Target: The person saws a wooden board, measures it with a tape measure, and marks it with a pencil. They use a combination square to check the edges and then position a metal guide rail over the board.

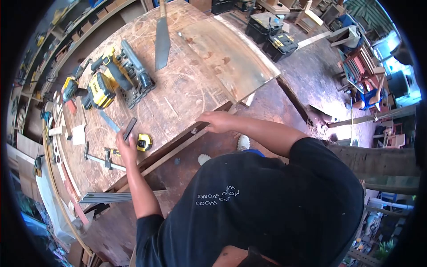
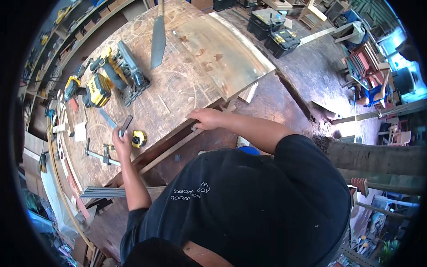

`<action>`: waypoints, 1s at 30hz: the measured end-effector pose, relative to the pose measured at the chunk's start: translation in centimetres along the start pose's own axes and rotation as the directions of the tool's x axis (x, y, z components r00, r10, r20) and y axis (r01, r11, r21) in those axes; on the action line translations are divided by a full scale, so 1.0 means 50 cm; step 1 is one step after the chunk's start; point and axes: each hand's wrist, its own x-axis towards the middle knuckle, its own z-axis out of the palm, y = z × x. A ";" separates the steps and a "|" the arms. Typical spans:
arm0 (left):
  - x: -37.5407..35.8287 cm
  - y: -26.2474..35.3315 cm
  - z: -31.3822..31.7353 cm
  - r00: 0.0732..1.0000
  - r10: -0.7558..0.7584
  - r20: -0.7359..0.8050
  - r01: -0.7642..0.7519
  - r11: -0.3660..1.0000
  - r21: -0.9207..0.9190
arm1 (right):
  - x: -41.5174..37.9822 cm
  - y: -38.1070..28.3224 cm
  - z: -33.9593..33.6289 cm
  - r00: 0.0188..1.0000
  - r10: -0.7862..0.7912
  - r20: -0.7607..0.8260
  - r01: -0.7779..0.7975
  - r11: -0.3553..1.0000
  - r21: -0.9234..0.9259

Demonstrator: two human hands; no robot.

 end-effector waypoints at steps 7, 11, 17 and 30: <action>-0.163 0.115 0.007 0.999 -0.041 -0.014 0.040 0.996 -0.080 | -0.016 0.009 -0.072 0.972 0.214 0.097 -0.224 0.969 0.103; -0.199 0.242 0.035 0.985 -0.069 0.158 0.096 0.981 -0.169 | -0.020 0.077 -0.044 0.959 -0.281 -0.047 0.279 0.959 -0.046; -0.364 0.182 0.131 0.750 -0.320 0.579 0.405 0.914 -0.021 | -0.102 0.113 -0.112 0.945 -0.237 0.224 0.144 0.919 0.366; -0.611 0.303 0.130 0.374 -0.674 0.637 0.580 0.706 0.407 | -0.315 0.420 -0.076 0.879 -0.137 0.456 -0.069 0.911 0.406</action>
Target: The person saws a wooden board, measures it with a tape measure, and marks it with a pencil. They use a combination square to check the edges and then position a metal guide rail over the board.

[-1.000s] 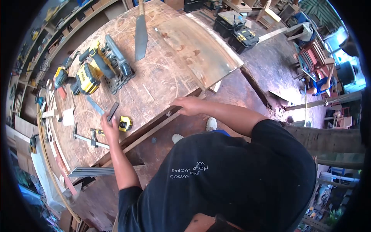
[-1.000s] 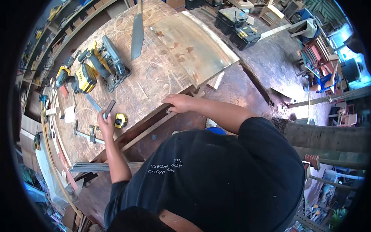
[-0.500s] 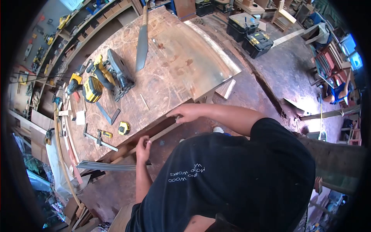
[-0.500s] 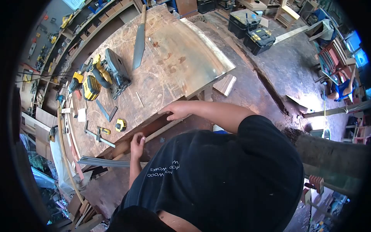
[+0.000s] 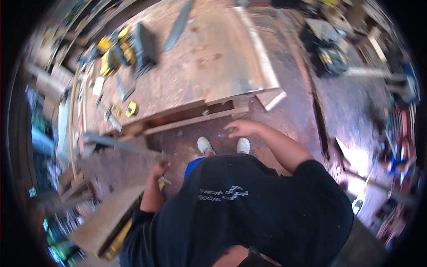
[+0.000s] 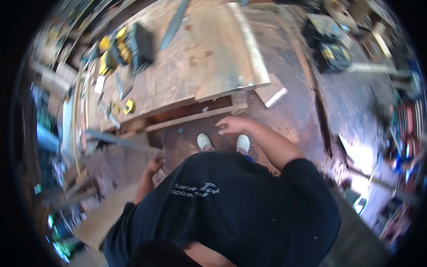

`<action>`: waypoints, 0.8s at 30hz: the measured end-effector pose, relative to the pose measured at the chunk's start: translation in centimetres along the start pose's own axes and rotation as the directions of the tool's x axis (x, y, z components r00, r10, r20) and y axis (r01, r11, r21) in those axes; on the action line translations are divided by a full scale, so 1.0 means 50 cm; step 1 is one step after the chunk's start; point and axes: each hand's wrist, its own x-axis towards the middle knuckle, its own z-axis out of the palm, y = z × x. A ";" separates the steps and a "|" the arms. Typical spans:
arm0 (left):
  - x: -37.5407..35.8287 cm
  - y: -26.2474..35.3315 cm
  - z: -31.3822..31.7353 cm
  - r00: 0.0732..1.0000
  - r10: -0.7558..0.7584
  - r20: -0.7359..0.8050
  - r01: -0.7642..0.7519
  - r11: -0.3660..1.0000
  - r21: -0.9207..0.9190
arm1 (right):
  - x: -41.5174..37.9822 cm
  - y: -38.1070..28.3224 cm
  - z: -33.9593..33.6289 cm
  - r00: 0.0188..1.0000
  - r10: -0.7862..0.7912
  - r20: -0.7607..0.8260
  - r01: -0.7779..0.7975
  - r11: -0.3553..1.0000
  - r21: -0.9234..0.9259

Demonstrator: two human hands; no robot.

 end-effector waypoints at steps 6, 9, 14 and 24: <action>0.029 0.157 -0.090 0.956 0.036 -0.291 -0.033 0.999 0.015 | -0.015 0.034 0.009 0.993 0.066 0.096 -0.077 0.991 0.112; 0.055 0.219 -0.169 0.782 0.116 -0.612 -0.131 0.991 0.020 | -0.011 -0.011 -0.013 0.992 0.097 0.085 -0.107 0.987 0.124; 0.193 0.226 -0.346 0.612 0.100 -0.784 -0.064 0.995 0.076 | -0.016 -0.072 -0.025 0.986 0.140 0.094 -0.155 0.971 0.180; 0.392 0.155 -0.484 0.799 0.201 -0.567 -0.099 0.974 0.206 | 0.027 -0.232 -0.021 0.992 0.118 -0.034 -0.112 0.984 0.141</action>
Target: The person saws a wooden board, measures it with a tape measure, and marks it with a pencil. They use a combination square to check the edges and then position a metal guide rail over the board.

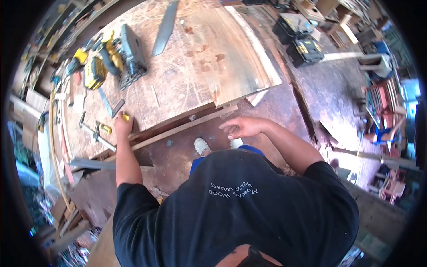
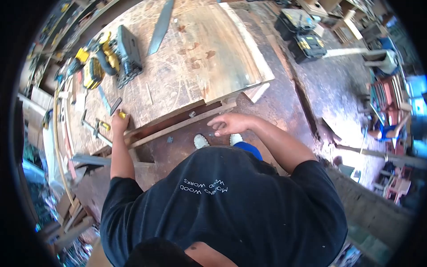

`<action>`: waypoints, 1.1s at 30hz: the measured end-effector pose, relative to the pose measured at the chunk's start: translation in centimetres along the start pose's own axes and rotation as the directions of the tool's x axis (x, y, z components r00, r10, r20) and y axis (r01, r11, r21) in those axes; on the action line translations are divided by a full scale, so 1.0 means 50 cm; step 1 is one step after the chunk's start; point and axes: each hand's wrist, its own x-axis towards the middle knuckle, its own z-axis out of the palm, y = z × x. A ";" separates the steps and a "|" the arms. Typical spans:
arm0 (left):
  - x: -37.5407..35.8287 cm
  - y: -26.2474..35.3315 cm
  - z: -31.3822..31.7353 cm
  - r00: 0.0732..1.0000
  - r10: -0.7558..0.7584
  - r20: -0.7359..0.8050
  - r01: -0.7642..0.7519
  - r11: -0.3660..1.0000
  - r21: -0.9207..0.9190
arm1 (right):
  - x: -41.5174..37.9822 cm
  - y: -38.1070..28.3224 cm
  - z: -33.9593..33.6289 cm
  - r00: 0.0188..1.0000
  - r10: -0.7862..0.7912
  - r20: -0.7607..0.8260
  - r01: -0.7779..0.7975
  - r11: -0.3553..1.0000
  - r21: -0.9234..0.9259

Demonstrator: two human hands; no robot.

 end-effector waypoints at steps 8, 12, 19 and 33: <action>-0.255 0.473 -0.026 0.886 0.397 0.238 0.177 0.183 -0.967 | 0.064 -0.124 0.004 0.803 -0.296 -0.518 0.227 0.955 -0.193; -0.346 0.643 -0.010 0.834 0.464 0.298 0.374 -0.081 -0.924 | 0.051 -0.105 -0.048 0.713 -0.407 -0.571 0.299 0.913 -0.278; -0.354 0.693 0.071 0.924 0.281 0.260 0.078 0.527 -0.846 | -0.079 -0.030 -0.181 0.937 -0.222 -0.268 0.094 0.903 -0.420; -0.311 0.705 0.097 0.955 -0.213 0.208 0.296 0.613 -0.732 | -0.269 0.171 -0.545 0.981 -0.086 -0.173 -0.029 0.820 -0.571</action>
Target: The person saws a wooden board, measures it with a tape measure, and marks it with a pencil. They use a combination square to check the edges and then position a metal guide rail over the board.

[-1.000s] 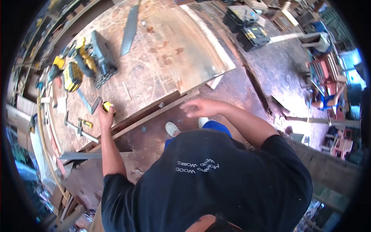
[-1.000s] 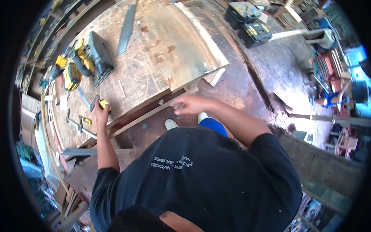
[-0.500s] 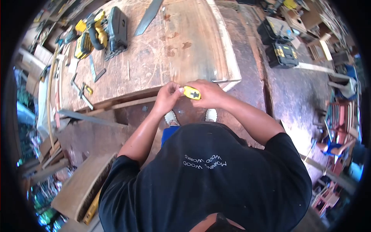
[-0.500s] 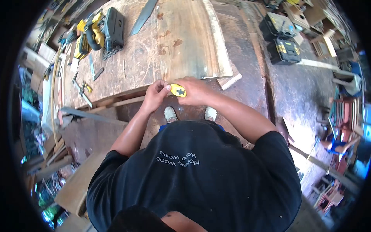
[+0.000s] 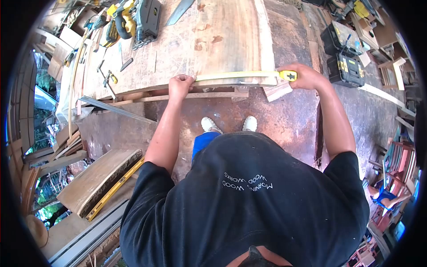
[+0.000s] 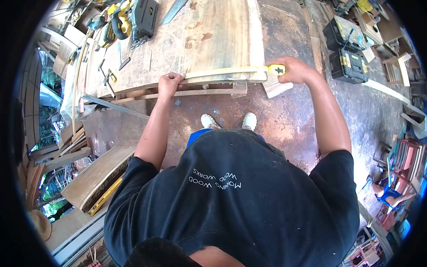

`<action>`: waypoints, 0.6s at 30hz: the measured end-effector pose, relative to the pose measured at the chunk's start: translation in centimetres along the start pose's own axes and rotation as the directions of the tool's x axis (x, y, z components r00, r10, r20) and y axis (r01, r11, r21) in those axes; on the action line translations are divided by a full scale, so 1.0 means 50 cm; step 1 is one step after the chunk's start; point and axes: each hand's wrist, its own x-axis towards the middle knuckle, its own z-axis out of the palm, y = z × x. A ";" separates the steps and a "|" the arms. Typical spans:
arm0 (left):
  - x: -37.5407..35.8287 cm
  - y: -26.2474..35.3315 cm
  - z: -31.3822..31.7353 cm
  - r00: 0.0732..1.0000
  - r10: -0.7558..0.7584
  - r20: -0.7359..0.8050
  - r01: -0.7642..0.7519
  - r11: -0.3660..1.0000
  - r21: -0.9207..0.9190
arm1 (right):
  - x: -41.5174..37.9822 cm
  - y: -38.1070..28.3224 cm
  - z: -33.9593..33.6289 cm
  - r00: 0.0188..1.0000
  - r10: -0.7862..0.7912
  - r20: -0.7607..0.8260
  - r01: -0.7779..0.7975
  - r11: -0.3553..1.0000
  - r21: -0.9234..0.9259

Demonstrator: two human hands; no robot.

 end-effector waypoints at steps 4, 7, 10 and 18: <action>-0.010 0.008 0.002 0.994 0.073 -0.077 -0.061 0.987 0.150 | 0.005 0.005 0.004 1.000 -0.017 -0.012 0.017 1.000 -0.022; -0.018 0.013 0.007 0.987 0.129 -0.090 -0.107 0.970 0.218 | 0.008 0.034 0.021 0.998 -0.052 -0.023 0.051 0.999 -0.014; -0.013 0.001 0.008 0.990 0.127 -0.066 -0.118 0.984 0.132 | -0.005 0.023 0.015 1.000 -0.018 -0.017 0.017 0.999 -0.028; -0.004 -0.006 0.007 0.996 0.083 -0.046 -0.082 0.997 0.015 | -0.014 0.039 0.038 0.997 -0.015 -0.079 0.009 0.997 -0.070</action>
